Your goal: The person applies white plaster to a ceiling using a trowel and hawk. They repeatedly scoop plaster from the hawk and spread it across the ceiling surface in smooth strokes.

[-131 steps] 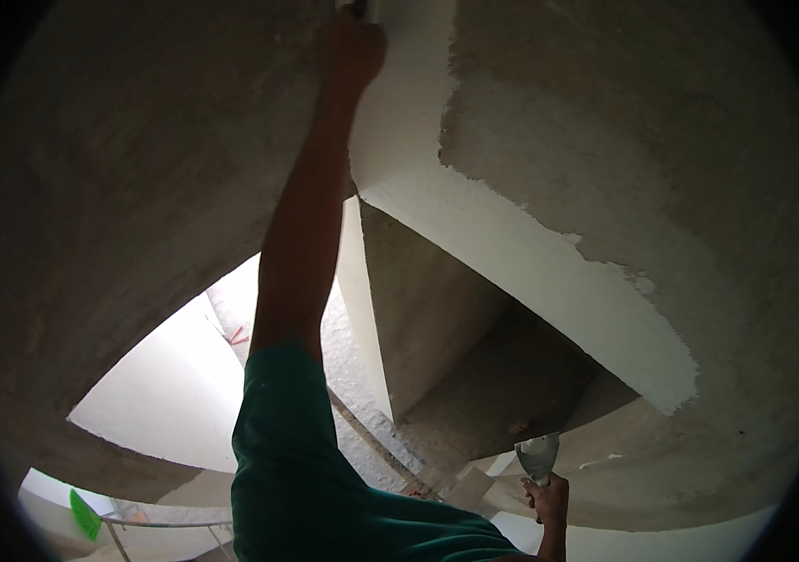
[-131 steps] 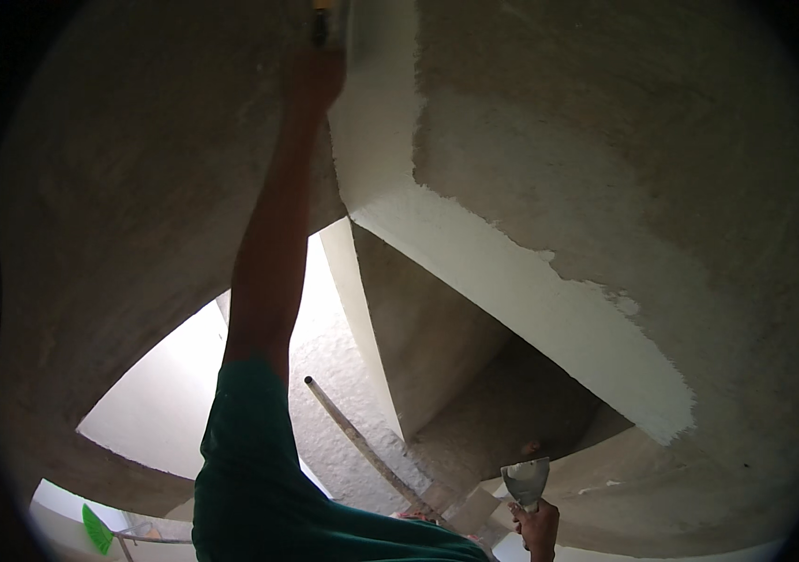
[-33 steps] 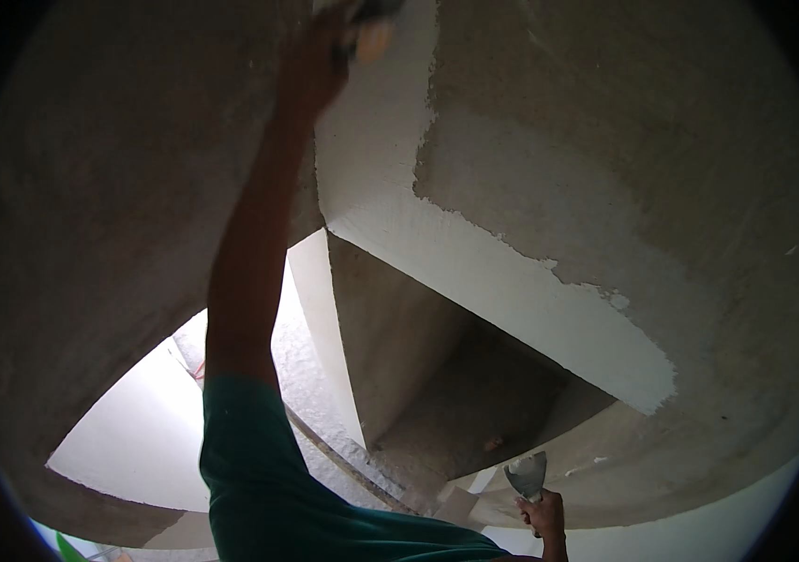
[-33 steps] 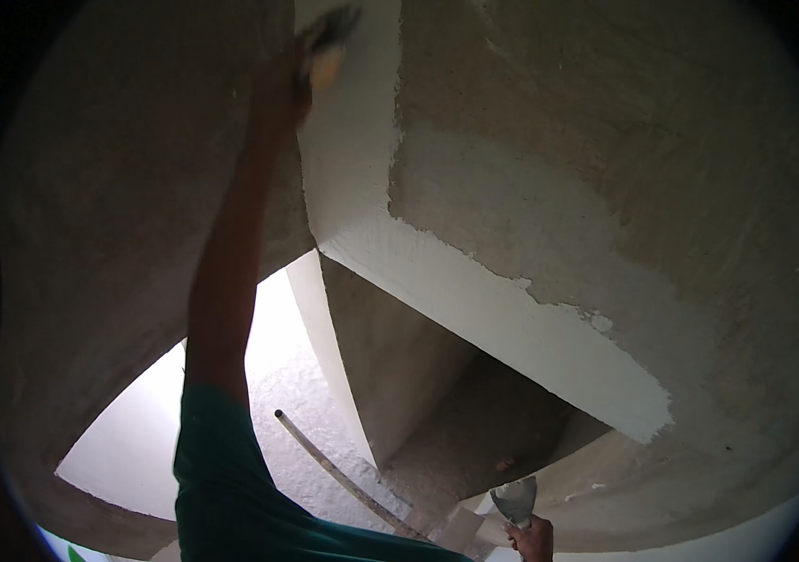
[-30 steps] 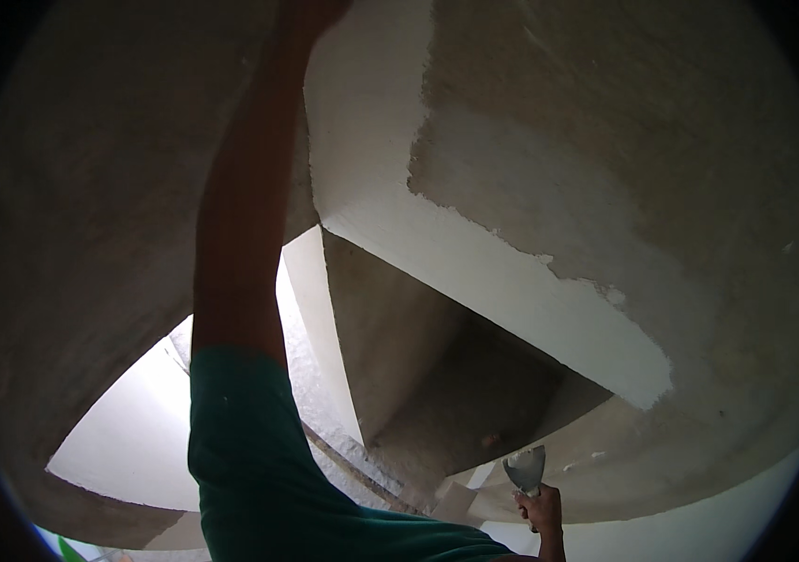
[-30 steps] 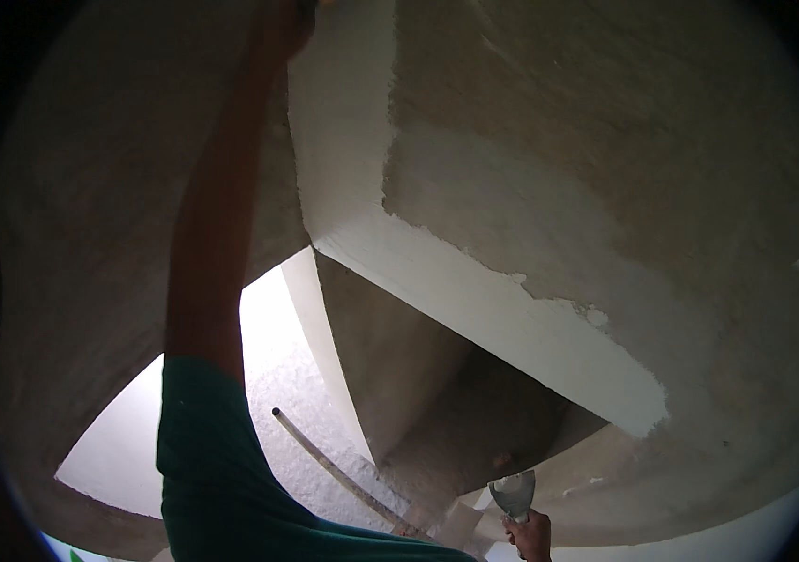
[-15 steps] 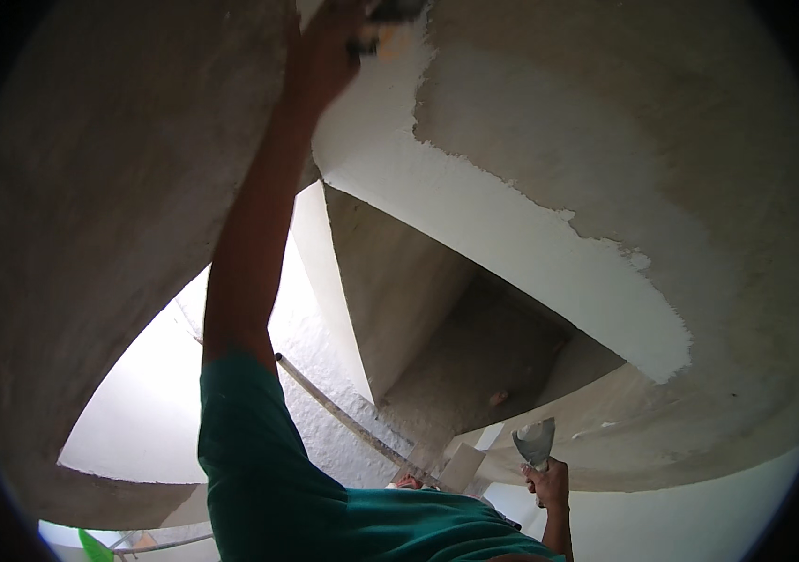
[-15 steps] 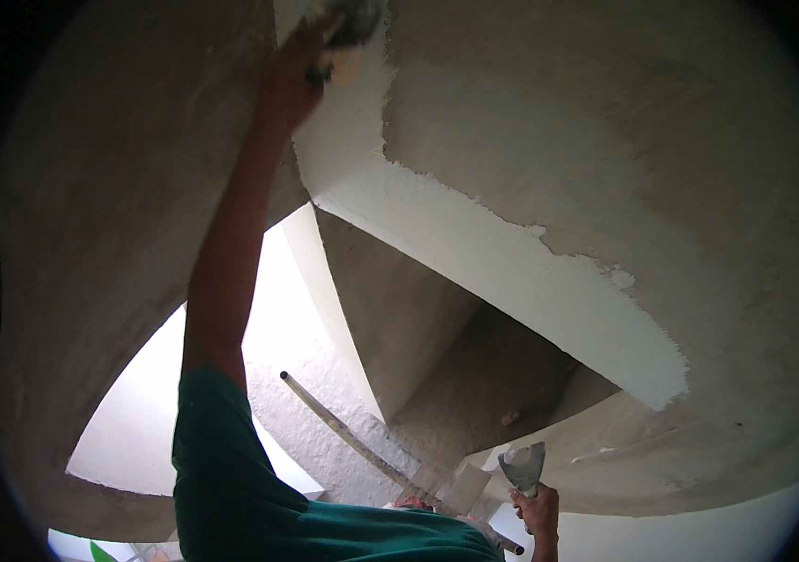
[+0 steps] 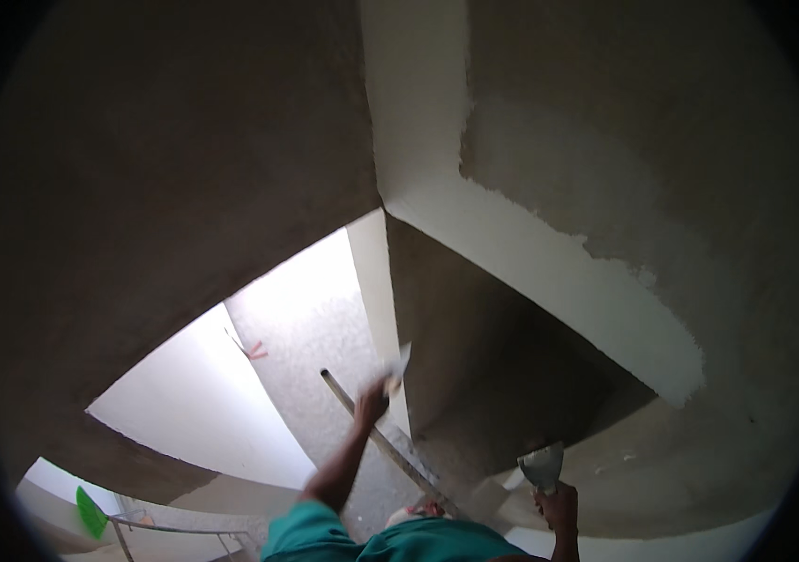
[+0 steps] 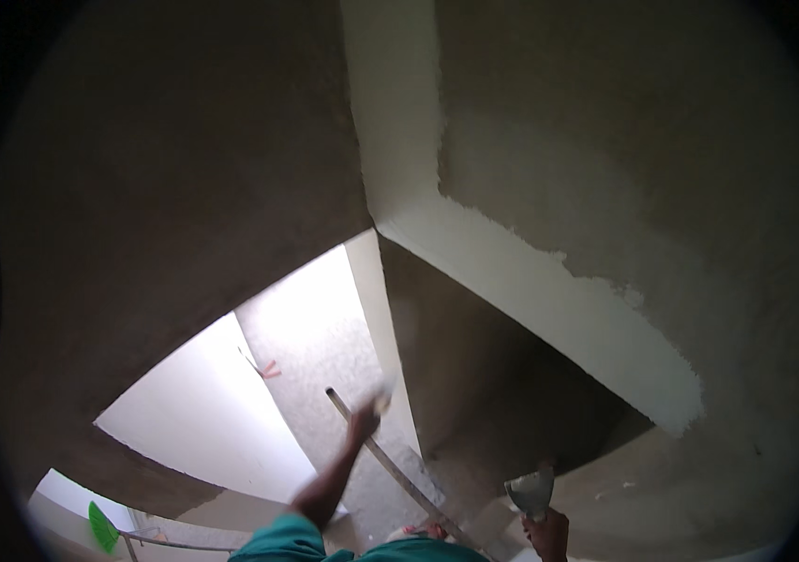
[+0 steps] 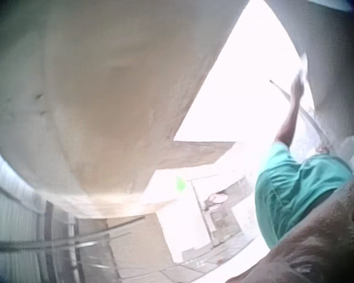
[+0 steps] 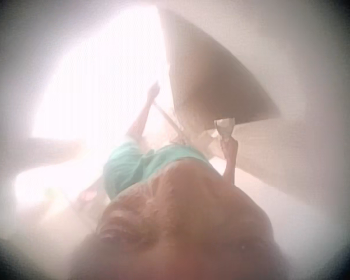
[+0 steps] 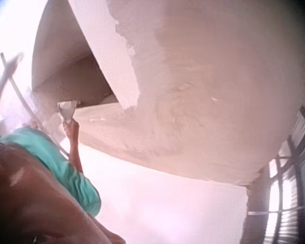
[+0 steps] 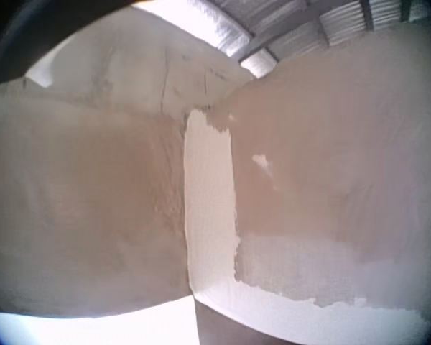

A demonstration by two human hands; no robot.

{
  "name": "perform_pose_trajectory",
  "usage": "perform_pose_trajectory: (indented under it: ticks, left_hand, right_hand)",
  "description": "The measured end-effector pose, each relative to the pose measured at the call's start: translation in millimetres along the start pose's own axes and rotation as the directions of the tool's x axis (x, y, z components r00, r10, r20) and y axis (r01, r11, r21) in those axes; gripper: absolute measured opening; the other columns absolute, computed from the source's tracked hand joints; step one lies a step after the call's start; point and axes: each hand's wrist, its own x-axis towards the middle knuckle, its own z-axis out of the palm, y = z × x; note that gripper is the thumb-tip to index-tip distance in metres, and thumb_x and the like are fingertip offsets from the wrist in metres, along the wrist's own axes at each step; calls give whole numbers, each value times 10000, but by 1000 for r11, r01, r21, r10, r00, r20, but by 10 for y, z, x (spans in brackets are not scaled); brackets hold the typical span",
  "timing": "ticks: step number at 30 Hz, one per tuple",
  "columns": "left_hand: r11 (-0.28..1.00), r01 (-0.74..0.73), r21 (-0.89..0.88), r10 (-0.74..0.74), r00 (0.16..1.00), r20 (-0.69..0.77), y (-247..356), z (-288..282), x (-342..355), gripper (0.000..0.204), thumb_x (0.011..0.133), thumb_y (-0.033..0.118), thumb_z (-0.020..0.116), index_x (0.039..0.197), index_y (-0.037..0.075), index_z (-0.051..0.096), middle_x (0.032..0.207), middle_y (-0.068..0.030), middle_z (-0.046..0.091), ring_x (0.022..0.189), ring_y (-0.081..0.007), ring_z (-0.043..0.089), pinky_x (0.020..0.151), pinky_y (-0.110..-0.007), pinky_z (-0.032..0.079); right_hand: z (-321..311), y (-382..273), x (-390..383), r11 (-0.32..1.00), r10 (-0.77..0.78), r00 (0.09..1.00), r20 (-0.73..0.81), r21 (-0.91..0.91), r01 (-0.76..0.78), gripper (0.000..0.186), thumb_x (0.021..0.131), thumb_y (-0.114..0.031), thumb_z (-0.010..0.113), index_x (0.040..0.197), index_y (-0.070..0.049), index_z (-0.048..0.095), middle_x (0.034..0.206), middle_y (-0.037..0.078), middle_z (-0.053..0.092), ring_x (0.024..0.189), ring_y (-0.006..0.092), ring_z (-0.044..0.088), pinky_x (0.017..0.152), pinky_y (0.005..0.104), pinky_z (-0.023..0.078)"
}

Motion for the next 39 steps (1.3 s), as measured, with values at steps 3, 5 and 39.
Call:
perform_pose_trajectory:
  ticks: [3, 5, 39]
  left_hand:
    - [894, 198, 402, -420, 679, 602, -622, -287, -2163, 506, 853, 129, 494, 1354, 193, 471, 945, -258, 645, 888, -410, 629, 751, -505, 505]
    - [785, 419, 457, -617, 452, 644, -726, -765, -3416, 461, 815, 177, 579, 1274, 146, 551, 946, -252, 653, 888, -397, 637, 748, -485, 506]
    - [-157, 828, -538, -958, 4, 286, -318, -2692, -5479, 417, 917, 397, 543, 977, -15, 543, 813, -138, 627, 602, -284, 634, 471, -407, 525]
  right_hand:
    - [-38, -156, -106, 996, 65, 998, 22, -59, -64, 125, 784, -113, 689, 771, 3, 641, 581, 70, 621, 475, 134, 588, 447, 305, 452]
    - [23, 84, -37, 995, -92, 995, 48, -23, 93, 130, 780, -120, 693, 767, 0, 643, 576, 71, 620, 472, 137, 588, 447, 312, 455]
    - [2471, 2244, -1492, 780, -63, 881, 469, -527, 336, 631, 709, -565, 679, 1108, -78, 633, 1032, 170, 672, 981, 317, 643, 855, 431, 496]
